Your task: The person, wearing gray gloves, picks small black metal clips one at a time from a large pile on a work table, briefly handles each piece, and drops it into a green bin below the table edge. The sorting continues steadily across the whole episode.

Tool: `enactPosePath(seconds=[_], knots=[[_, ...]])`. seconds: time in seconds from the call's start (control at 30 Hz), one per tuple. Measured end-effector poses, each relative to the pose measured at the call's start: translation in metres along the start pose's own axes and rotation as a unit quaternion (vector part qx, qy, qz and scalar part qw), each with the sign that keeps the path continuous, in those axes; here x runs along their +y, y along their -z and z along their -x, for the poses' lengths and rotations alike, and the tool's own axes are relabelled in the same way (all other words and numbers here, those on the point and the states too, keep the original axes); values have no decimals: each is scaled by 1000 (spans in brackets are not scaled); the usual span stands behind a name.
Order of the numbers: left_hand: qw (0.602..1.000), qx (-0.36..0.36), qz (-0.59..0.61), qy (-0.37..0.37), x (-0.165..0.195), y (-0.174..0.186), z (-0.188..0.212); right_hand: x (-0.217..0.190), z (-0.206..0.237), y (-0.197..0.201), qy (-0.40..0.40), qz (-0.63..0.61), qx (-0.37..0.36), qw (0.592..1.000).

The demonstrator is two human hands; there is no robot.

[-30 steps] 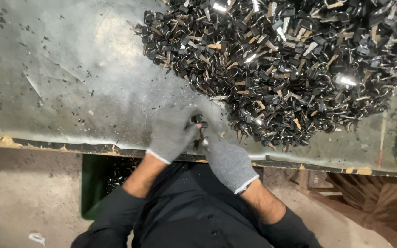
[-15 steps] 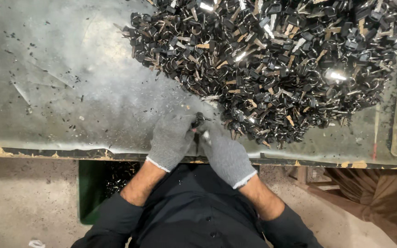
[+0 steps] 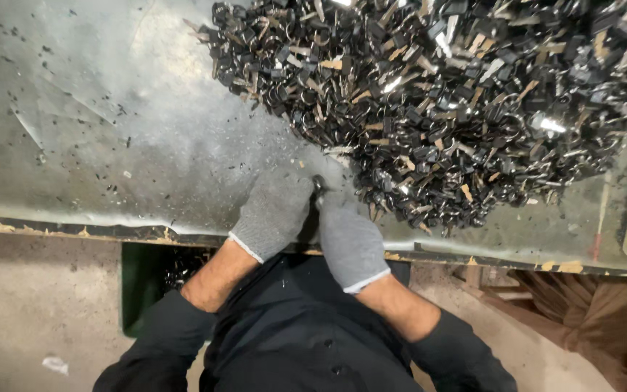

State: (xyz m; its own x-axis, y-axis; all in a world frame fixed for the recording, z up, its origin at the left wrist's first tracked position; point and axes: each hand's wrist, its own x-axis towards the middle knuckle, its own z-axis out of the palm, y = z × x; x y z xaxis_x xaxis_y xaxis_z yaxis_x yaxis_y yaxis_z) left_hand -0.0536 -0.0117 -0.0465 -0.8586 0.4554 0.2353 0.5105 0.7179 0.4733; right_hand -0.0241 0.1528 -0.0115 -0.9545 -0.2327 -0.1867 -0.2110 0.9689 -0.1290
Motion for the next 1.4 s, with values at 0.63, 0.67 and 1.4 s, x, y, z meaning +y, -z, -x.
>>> enactPosePath(seconds=[0.63,0.67,1.4], knots=[[998,-2,47,-29,1,5,-9,14,-7,-6,-2,-28,-70,997],[999,-8,48,-4,3,5,-8,15,-7,-7,3,-71,-75,995],[995,83,-31,-45,12,-7,7,11,1,2,19,-1,-41,999]])
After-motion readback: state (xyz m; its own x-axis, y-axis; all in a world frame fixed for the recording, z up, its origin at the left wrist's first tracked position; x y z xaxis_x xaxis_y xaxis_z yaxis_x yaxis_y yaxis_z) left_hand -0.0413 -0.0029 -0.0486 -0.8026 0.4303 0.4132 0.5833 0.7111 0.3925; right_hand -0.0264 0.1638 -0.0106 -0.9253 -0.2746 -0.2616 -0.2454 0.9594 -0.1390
